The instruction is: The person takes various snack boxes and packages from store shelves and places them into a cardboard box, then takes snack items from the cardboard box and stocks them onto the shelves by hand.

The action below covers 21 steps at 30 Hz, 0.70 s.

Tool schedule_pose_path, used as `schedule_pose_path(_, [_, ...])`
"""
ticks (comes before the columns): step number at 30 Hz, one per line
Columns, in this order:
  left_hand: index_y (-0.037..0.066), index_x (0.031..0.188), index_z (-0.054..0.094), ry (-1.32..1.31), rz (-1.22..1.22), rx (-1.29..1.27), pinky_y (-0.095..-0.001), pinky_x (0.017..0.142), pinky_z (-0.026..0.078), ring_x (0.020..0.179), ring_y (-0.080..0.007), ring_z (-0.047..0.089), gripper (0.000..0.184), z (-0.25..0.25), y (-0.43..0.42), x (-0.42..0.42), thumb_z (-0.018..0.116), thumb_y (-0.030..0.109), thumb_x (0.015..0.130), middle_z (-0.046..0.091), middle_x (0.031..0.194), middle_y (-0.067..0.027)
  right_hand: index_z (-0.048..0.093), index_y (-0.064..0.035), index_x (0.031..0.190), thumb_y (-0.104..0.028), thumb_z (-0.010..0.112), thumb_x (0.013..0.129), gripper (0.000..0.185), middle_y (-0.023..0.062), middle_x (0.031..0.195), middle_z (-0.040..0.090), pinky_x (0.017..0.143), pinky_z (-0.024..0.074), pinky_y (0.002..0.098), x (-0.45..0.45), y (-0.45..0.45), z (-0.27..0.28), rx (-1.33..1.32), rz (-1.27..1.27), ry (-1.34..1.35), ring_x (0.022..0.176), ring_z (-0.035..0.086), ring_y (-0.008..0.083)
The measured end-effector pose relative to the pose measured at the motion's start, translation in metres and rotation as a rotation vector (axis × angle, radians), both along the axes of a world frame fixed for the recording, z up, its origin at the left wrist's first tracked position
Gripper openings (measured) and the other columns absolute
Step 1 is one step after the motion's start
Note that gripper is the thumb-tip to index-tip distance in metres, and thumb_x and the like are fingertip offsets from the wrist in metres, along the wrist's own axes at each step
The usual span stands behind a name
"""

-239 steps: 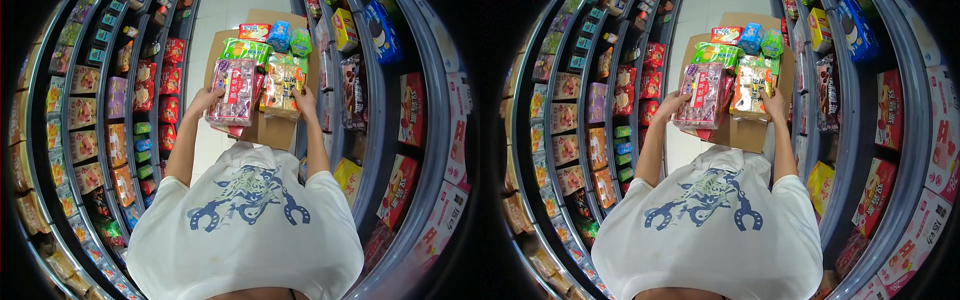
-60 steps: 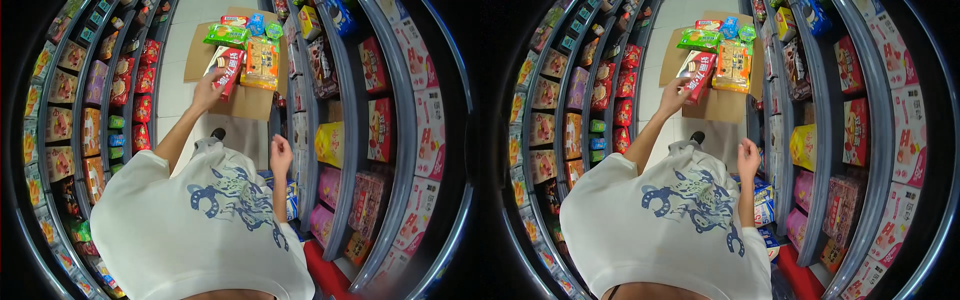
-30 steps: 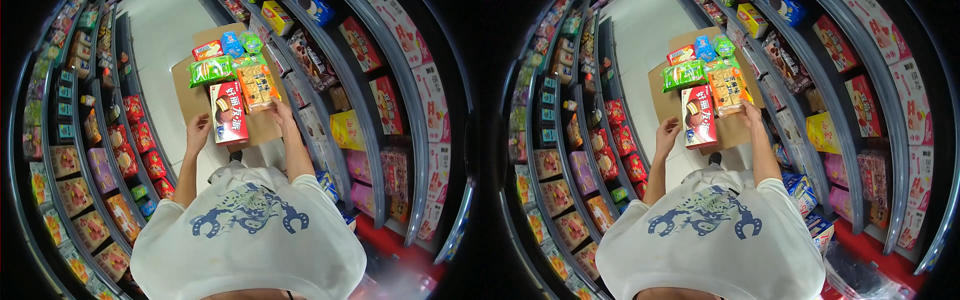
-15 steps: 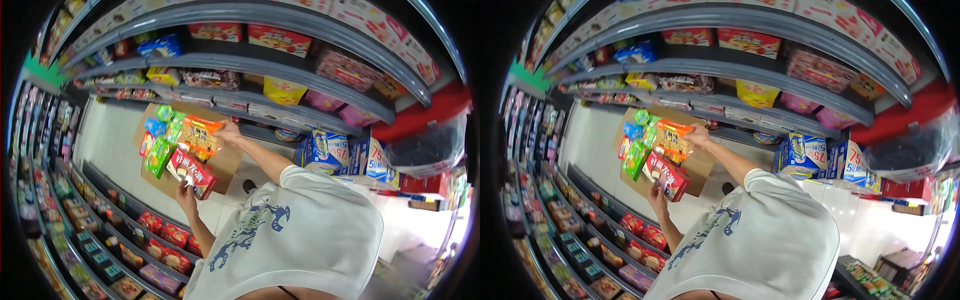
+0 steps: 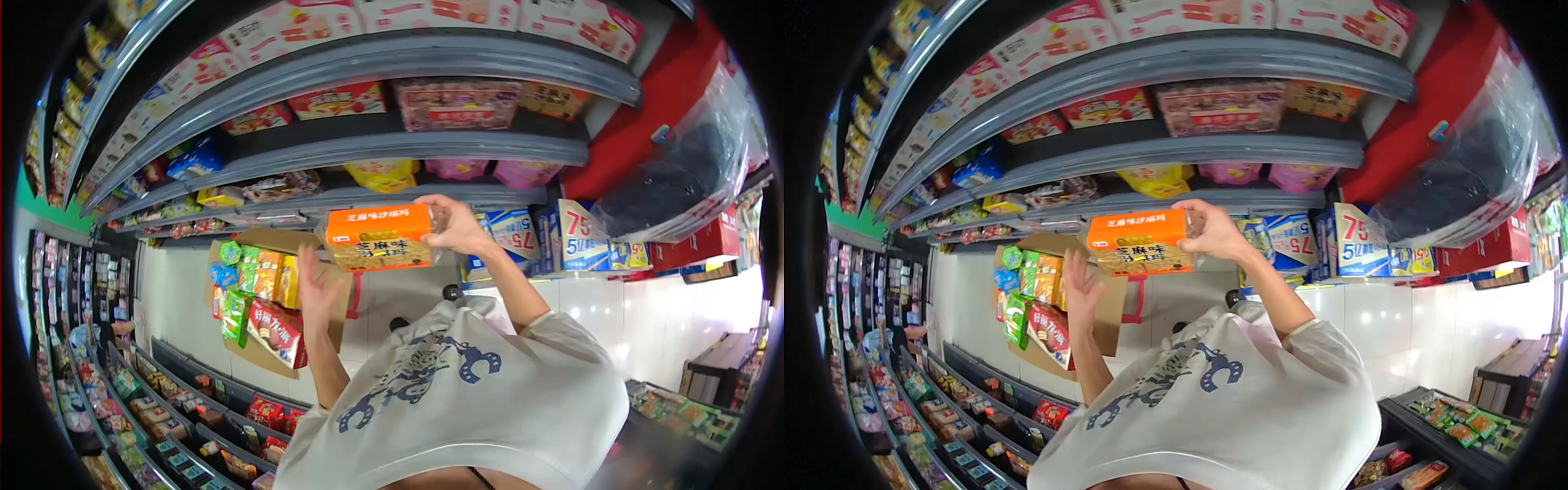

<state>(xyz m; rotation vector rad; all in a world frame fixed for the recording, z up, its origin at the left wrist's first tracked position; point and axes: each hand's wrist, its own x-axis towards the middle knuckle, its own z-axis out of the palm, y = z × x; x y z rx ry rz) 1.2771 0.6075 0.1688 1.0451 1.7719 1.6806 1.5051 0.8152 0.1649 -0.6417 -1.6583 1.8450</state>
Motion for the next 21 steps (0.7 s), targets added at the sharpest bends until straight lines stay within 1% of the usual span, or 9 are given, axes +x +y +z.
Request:
schedule_pose_path(1, [0.0,0.141,0.031,-0.076,-0.17,0.051,-0.0319,0.097,0.042,0.121,-0.0228,0.05,0.069,0.007,0.025,0.017,0.063,-0.004,0.08,0.047,0.137,-0.0155,0.054,-0.0025,0.122,-0.001,0.072,0.068,0.057,0.0066,0.111,0.063,0.091,0.0466,0.0292,0.025,0.009,-0.004,-0.012,-0.023,0.063,0.103,0.058,0.0118])
schedule_pose_path(4, [0.001,0.139,0.034,-0.153,-0.432,-0.099,-0.0305,0.098,0.042,0.118,-0.0193,0.051,0.067,-0.006,0.09,0.052,0.064,-0.005,0.079,0.049,0.132,-0.0115,0.05,-0.0009,0.128,0.004,0.071,0.068,0.063,0.0085,0.115,0.062,0.094,0.0453,0.0304,0.09,0.015,0.015,-0.042,-0.155,0.147,0.107,0.057,0.0144])
schedule_pose_path(8, [0.001,0.137,0.036,-0.122,-0.578,0.022,-0.0307,0.096,0.044,0.112,-0.017,0.054,0.062,0.017,0.167,0.125,0.063,-0.006,0.081,0.052,0.124,-0.0091,0.042,0.0012,0.137,0.004,0.077,0.065,0.08,0.0132,0.124,0.059,0.1,0.0445,0.0335,0.17,0.037,0.033,0.018,-0.478,0.248,0.114,0.058,0.0208])
schedule_pose_path(11, [-0.002,0.137,0.038,-0.108,-0.6,0.07,-0.0323,0.1,0.042,0.119,-0.0181,0.051,0.067,0.023,0.223,0.174,0.068,-0.003,0.077,0.052,0.129,-0.0122,0.042,0.0041,0.138,0.003,0.074,0.07,0.075,0.0166,0.13,0.055,0.102,0.0426,0.0337,0.214,0.066,0.032,0.143,-0.69,0.439,0.119,0.055,0.0231])
schedule_pose_path(13, [-0.002,0.136,0.039,-0.01,-0.597,0.124,-0.0336,0.1,0.042,0.12,-0.0213,0.051,0.069,0.023,0.26,0.2,0.071,0.0,0.076,0.053,0.129,-0.0143,0.045,0.0055,0.135,0.004,0.071,0.075,0.066,0.0167,0.133,0.053,0.102,0.0415,0.0325,0.236,0.09,0.029,0.208,-0.82,0.392,0.121,0.053,0.0229])
schedule_pose_path(14, [-0.003,0.136,0.04,0.039,-0.592,0.157,-0.0342,0.1,0.042,0.121,-0.023,0.051,0.07,0.025,0.277,0.211,0.073,0.002,0.075,0.054,0.129,-0.0153,0.047,0.0068,0.133,0.004,0.066,0.081,0.056,0.0164,0.134,0.053,0.103,0.04,0.0308,0.241,0.099,0.035,0.235,-0.882,0.352,0.121,0.053,0.0219])
schedule_pose_path(17, [0.0,0.13,0.046,0.371,-0.444,0.236,-0.033,0.095,0.044,0.11,-0.0243,0.057,0.059,0.041,0.313,0.23,0.073,0.01,0.078,0.059,0.119,-0.0142,0.047,0.0057,0.134,0.003,0.061,0.086,0.05,0.016,0.134,0.053,0.102,0.0395,0.0295,0.242,0.13,0.052,0.292,-0.946,0.375,0.12,0.053,0.0203])
schedule_pose_path(18, [0.001,0.127,0.05,0.412,-0.38,0.284,-0.036,0.092,0.044,0.107,-0.0291,0.056,0.058,0.043,0.322,0.235,0.075,0.017,0.076,0.061,0.115,-0.0152,0.047,0.004,0.135,0.002,0.056,0.09,0.045,0.0153,0.134,0.053,0.1,0.04,0.0283,0.24,0.139,0.055,0.328,-0.944,0.357,0.118,0.053,0.0184])
schedule_pose_path(21, [0.001,0.121,0.054,0.529,-0.301,0.201,-0.0388,0.09,0.042,0.103,-0.0302,0.052,0.054,0.049,0.342,0.243,0.075,0.021,0.076,0.062,0.107,-0.015,0.044,0.0012,0.139,-0.005,0.054,0.094,0.046,0.0125,0.138,0.049,0.101,0.0376,0.0265,0.242,0.17,0.046,0.474,-0.979,0.24,0.12,0.05,0.0169])
